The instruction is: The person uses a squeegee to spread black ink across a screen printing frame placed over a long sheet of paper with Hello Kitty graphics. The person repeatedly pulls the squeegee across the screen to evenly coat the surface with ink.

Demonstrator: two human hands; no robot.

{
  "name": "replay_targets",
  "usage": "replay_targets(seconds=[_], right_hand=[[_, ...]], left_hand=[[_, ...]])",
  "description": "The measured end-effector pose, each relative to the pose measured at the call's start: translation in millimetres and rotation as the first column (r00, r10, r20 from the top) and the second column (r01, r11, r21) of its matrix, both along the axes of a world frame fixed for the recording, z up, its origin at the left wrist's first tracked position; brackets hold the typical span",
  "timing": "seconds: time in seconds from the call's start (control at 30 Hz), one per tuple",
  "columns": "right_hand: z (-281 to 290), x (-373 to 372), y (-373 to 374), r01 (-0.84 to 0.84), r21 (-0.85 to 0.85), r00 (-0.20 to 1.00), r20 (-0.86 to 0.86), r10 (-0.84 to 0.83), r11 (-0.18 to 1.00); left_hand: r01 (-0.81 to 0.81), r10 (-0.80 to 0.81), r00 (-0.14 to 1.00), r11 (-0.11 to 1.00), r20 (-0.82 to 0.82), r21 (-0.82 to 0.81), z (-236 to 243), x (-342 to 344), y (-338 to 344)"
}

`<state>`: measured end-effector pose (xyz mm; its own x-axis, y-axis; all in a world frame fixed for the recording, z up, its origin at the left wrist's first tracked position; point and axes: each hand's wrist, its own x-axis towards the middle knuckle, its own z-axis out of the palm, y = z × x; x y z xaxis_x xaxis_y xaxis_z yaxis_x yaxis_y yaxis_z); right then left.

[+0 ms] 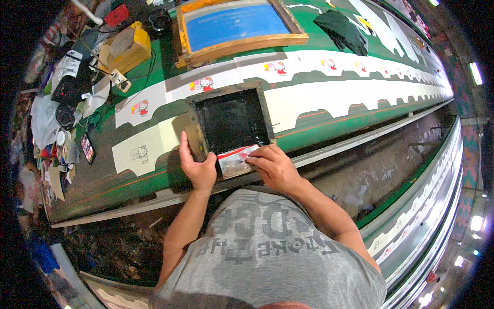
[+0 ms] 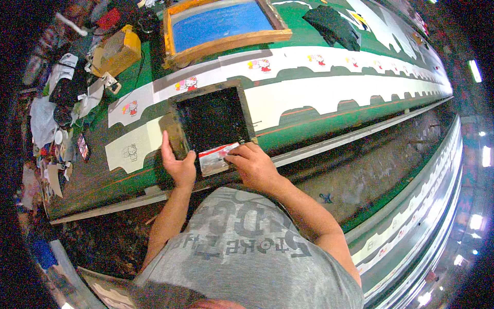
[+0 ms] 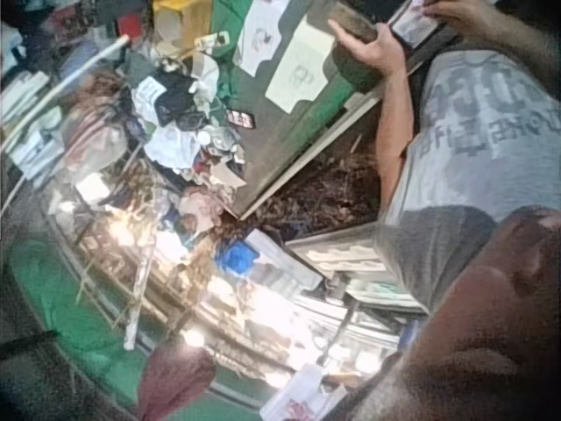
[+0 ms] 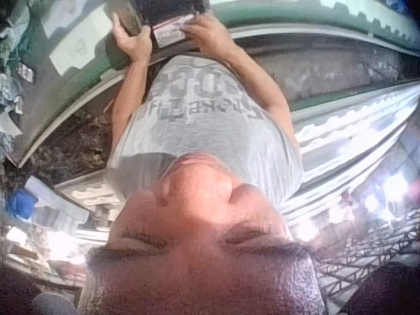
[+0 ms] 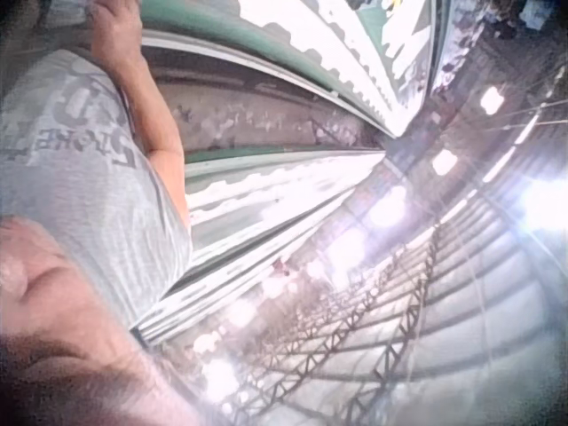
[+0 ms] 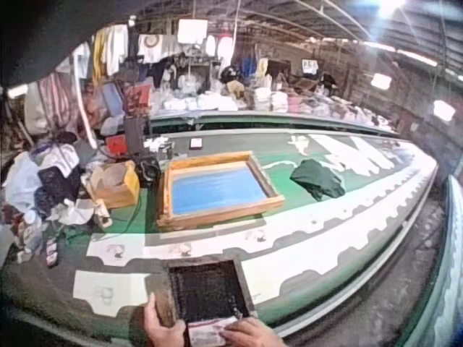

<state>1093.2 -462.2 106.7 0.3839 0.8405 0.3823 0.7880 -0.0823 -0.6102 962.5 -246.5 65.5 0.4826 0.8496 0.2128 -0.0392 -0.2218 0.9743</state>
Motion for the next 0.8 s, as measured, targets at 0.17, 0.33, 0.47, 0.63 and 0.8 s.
replay_targets(seconds=[0.17,0.33,0.47,0.63,0.8], right_hand=[[-1.1,53.2,-64.5,0.025,-0.006,0.999,0.048,-0.024,1.0],[-2.1,89.6,-98.3,-0.021,-0.092,0.987,0.16,0.035,0.996],[10.0,103.0,-95.0,-0.096,-0.139,0.939,0.315,0.136,0.986],[20.4,120.2,-86.9,-0.207,-0.325,0.917,0.264,0.299,0.923],[35.2,169.5,-57.6,-0.27,-0.407,0.915,0.173,0.364,0.872]], left_hand=[[0.007,-0.007,1.0,1.0,-0.009,-0.016,-20.5,59.5,-60.7],[-0.003,0.003,1.0,0.999,0.009,-0.053,-27.2,95.2,-99.1],[0.003,-0.004,1.0,0.998,-0.024,-0.056,-24.3,104.0,-105.6],[-0.003,0.0,0.999,0.998,-0.04,-0.062,-31.2,104.6,-101.5],[-0.008,0.0,0.998,0.992,-0.056,-0.129,-25.3,111.0,-104.8]])
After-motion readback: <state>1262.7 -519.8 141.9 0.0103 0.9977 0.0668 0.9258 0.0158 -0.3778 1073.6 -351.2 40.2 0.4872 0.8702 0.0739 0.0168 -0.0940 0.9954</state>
